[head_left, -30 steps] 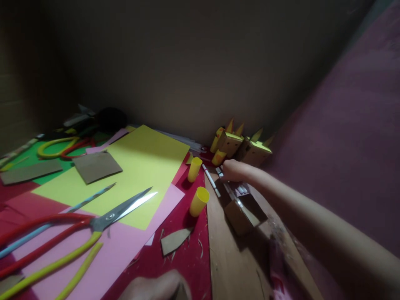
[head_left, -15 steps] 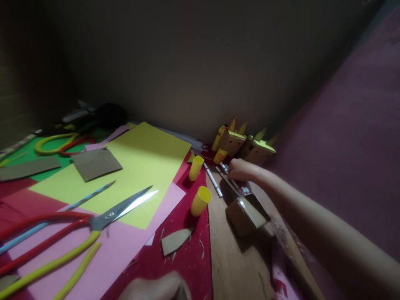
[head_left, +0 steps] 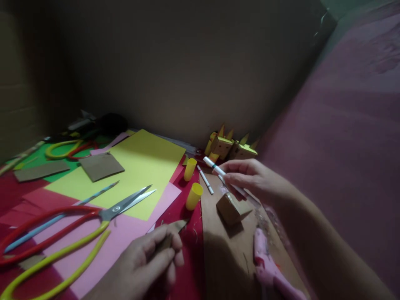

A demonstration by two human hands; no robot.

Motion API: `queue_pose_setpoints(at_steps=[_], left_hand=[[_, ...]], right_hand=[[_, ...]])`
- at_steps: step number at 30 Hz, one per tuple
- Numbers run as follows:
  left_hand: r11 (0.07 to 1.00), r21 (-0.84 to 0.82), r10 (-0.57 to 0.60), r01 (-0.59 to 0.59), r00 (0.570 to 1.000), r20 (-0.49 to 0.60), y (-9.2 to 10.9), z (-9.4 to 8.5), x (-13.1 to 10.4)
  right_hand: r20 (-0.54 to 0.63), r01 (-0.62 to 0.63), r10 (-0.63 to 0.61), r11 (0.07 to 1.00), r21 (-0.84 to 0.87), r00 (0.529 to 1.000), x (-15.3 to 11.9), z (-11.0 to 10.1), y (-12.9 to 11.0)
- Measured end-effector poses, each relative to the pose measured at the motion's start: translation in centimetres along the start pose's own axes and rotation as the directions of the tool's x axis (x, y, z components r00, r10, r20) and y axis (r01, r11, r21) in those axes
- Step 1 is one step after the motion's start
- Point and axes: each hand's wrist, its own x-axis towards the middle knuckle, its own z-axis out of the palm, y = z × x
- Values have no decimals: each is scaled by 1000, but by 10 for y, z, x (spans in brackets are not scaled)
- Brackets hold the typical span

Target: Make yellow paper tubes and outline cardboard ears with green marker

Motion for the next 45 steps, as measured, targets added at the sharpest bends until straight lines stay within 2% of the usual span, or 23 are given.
queue_pose_setpoints(at_steps=[2,5,7,9,13,16,22,25,27,28,30,32,34,36,38,42,45], left_hand=[[994,-99,-35,36,999,8,7,-2,0],[973,-232,3,-9,1000,-23,18,-3,-3],[962,-273,20,-33,999,-48,22,-3,-7],[951,-307,19,-33,999,-50,24,-2,-9],[940,-341,26,-3,998,62,21,-2,-9],[970,-242,24,11,990,141,16,-4,-6],[999,-7,43,-43,988,147,4,0,-8],[999,33,20,-23,996,89,7,-1,-8],[998,42,49,-47,998,-41,16,-6,-6],[993,21,116,-114,982,-149,22,-8,-5],[987,12,160,-161,961,-225,32,-11,-4],[991,83,120,-107,979,-168,35,-9,-4],[951,303,78,-59,995,-54,31,-4,-3],[914,405,61,-39,997,-42,24,0,0],[906,421,57,-31,997,-50,17,1,4],[911,404,99,-79,995,-30,14,-5,10],[933,341,141,-112,988,-60,20,-8,4]], right_hand=[[-15,-3,5,991,136,1000,-19,26,0],[42,12,-29,937,349,999,-45,71,5],[88,-32,-5,904,425,996,-57,97,10],[72,-52,18,865,499,997,-64,115,18],[59,-106,90,736,669,994,-71,131,31],[47,-115,118,681,723,992,-73,140,41],[71,-87,51,564,821,996,-72,165,68],[85,-101,55,523,847,995,-78,168,78],[125,-155,94,508,847,988,-89,165,82],[152,-192,119,521,832,981,-95,162,83],[155,-208,144,528,823,977,-107,155,83],[132,-170,110,499,850,985,-113,149,81],[57,-79,61,480,874,997,-112,145,78],[58,-58,16,491,869,998,-106,142,76],[78,-64,-10,469,881,997,-99,140,74],[21,-6,-47,286,958,999,-92,134,70],[-60,75,-62,274,959,996,-94,131,67]])
